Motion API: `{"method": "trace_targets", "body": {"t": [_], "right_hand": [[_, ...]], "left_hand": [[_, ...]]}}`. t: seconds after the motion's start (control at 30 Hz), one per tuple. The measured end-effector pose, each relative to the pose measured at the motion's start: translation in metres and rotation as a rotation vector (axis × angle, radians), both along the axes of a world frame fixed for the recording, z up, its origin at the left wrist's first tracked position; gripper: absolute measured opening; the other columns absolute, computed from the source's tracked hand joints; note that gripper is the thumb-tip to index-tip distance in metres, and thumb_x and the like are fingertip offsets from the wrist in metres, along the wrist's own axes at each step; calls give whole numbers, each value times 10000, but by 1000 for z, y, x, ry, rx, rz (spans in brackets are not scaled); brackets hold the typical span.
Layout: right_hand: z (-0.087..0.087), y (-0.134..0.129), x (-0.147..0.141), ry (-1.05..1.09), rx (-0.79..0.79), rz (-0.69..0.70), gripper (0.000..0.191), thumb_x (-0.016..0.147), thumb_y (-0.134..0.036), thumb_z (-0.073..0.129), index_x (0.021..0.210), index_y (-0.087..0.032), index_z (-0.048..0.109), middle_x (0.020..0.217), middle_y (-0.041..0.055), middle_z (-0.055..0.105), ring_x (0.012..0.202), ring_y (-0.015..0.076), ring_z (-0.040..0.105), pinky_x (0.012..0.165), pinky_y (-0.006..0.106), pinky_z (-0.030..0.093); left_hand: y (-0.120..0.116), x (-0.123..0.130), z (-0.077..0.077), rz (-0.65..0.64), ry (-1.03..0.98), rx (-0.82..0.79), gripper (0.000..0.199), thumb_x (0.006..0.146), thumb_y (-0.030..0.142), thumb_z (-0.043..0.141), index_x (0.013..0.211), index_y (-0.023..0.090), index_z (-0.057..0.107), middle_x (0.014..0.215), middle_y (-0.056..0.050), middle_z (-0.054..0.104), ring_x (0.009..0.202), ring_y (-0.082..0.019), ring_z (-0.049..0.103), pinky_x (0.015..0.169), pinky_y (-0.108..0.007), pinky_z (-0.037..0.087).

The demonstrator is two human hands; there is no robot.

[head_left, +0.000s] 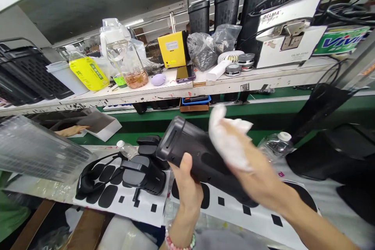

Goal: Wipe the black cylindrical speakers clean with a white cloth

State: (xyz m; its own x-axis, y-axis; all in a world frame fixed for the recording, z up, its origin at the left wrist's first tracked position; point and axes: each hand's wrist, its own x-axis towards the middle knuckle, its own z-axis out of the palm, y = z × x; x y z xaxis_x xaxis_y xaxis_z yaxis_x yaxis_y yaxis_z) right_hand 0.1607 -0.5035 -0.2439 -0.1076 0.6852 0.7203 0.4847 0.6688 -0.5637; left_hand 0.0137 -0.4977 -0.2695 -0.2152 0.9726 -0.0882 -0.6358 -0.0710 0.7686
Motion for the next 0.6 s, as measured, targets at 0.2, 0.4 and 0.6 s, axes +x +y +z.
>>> {"method": "trace_targets", "body": {"t": [0.2,0.4,0.6], "right_hand": [[30,30,-15,-171,-306,142,487,972,-397,353,1391,-200,505,1420,69,506,1321,257,450,1097,423,368],[4,25,14,216,-923,240,562,896,-618,433,1192,-208,677,940,28,739,891,252,674,747,292,534],[-46,13,47,409,-1063,61,510,799,-621,589,1088,-223,724,1096,35,717,1105,295,612,950,340,482]], "left_hand": [[-11,-3,2,-22,73,48,835,754,425,723,1453,346,273,1493,-78,423,1296,-278,497,1011,-374,477],[-11,-15,0,-10,192,85,910,702,414,768,1455,330,264,1473,-85,437,1282,-298,502,991,-381,483],[-7,-15,10,-112,40,-4,826,741,433,734,1430,335,289,1377,-71,552,1197,-253,586,939,-335,510]]}}
